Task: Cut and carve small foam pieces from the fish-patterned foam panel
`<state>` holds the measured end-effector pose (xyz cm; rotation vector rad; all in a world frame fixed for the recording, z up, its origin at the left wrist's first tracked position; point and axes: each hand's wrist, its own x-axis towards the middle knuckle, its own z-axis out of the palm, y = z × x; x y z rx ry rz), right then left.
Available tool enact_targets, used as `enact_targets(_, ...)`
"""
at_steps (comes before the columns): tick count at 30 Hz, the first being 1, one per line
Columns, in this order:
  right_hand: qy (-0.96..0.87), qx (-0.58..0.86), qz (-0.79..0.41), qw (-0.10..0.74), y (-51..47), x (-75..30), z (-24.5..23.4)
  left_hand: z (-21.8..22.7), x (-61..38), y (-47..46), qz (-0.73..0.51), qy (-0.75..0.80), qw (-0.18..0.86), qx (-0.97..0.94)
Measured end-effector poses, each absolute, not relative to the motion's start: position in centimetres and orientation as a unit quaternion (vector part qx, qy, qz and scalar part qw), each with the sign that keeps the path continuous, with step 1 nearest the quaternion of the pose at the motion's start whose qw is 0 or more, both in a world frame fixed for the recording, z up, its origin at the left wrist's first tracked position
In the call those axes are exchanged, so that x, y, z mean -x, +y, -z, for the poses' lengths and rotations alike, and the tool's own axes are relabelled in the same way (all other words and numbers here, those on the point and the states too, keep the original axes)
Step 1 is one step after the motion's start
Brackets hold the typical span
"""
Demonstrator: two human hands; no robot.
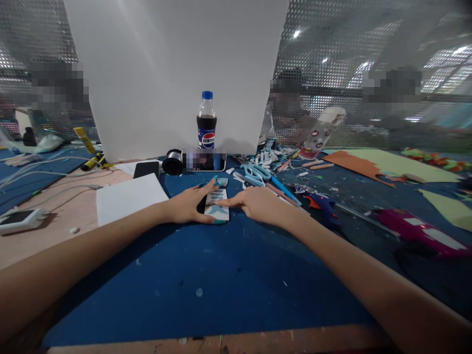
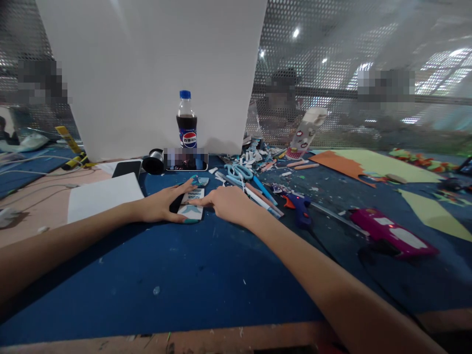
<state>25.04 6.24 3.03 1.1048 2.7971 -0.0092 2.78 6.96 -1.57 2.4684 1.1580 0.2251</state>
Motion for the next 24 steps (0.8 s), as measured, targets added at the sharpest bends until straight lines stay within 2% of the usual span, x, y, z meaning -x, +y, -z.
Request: enact_targets(24,0.926,-0.372,0.040,0.058,6.59,-25.95,-3.11,1.80,-2.88,7.07,-0.090,0.430,0.188,-0.878)
